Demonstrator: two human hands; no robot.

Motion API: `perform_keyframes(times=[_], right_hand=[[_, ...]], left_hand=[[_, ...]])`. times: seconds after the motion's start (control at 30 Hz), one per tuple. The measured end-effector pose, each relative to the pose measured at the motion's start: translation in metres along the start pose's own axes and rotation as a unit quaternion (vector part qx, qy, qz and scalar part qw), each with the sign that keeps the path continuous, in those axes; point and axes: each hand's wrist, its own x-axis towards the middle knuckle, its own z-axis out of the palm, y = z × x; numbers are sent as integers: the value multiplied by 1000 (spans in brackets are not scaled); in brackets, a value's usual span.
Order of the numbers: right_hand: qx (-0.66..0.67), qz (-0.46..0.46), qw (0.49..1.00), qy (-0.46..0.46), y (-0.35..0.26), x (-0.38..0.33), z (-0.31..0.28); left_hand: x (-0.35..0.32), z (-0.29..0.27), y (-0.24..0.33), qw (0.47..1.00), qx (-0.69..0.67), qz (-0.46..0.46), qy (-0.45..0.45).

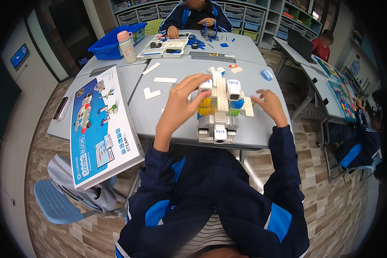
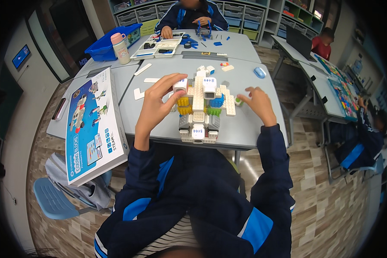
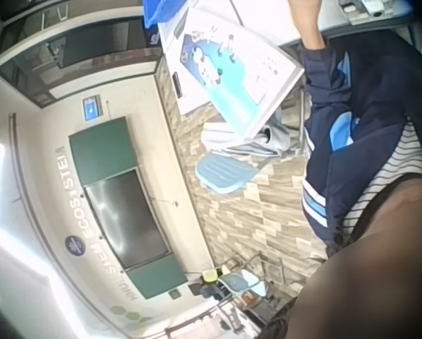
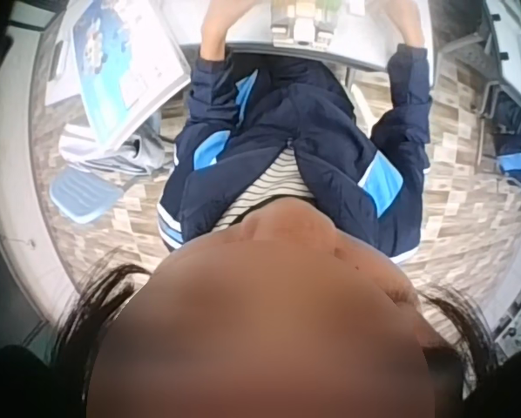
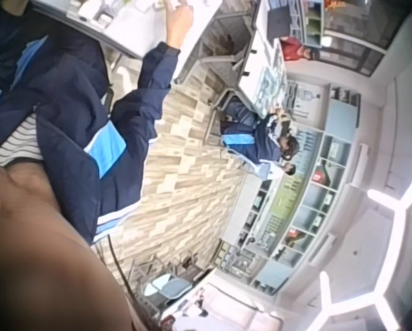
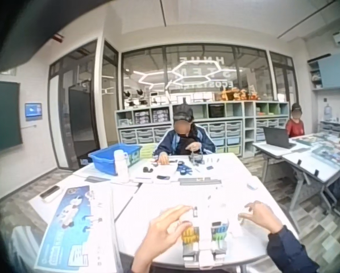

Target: The person assembles a multi-colored block structure on a table, repeatedly picking up individual blocks and attaching them to the growing model. They adjust and reposition pieces to fit, occasionally removing and replacing blocks to improve alignment.

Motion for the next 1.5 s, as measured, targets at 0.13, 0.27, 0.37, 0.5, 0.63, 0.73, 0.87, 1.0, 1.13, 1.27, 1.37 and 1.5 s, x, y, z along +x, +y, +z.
perform_keyframes(times=[0.13, 0.27, 0.37, 0.5, 0.63, 0.73, 0.87, 1.0, 1.13, 1.27, 1.37, 1.5], right_hand=[[167, -107, 978, 69, -49, -1, -57], [198, -314, 926, 68, -101, -4, -79], [137, -361, 919, 78, -114, -1, -83], [154, -376, 910, 85, -115, 6, -71], [210, -330, 920, 26, -105, 9, -70], [380, -111, 906, -146, -100, 12, -73], [313, -258, 914, 20, -102, 12, -62], [394, -134, 909, -4, -96, 10, -60], [472, -53, 878, -56, -97, 9, -63], [455, -129, 879, -53, -113, 13, -77], [254, -353, 899, 56, -137, 30, -85], [127, -388, 913, -24, -164, 38, -93]], left_hand=[[-5, 16, -2, 990, -132, -54, 22], [-9, 28, -9, 988, -143, -58, 32], [-9, 32, -12, 987, -152, -37, 47], [-11, 35, -13, 986, -151, -27, 67], [-11, 36, -13, 988, -132, -18, 80], [-10, 36, -13, 988, -133, -22, 76], [-10, 33, -11, 986, -152, -30, 58], [-13, 36, -8, 972, -212, -78, 63], [-21, 48, -9, 938, -305, -133, 96], [-32, 54, -16, 895, -400, -182, 76], [-37, 56, -18, 890, -415, -172, 78], [-37, 54, -20, 889, -419, -172, 66]])
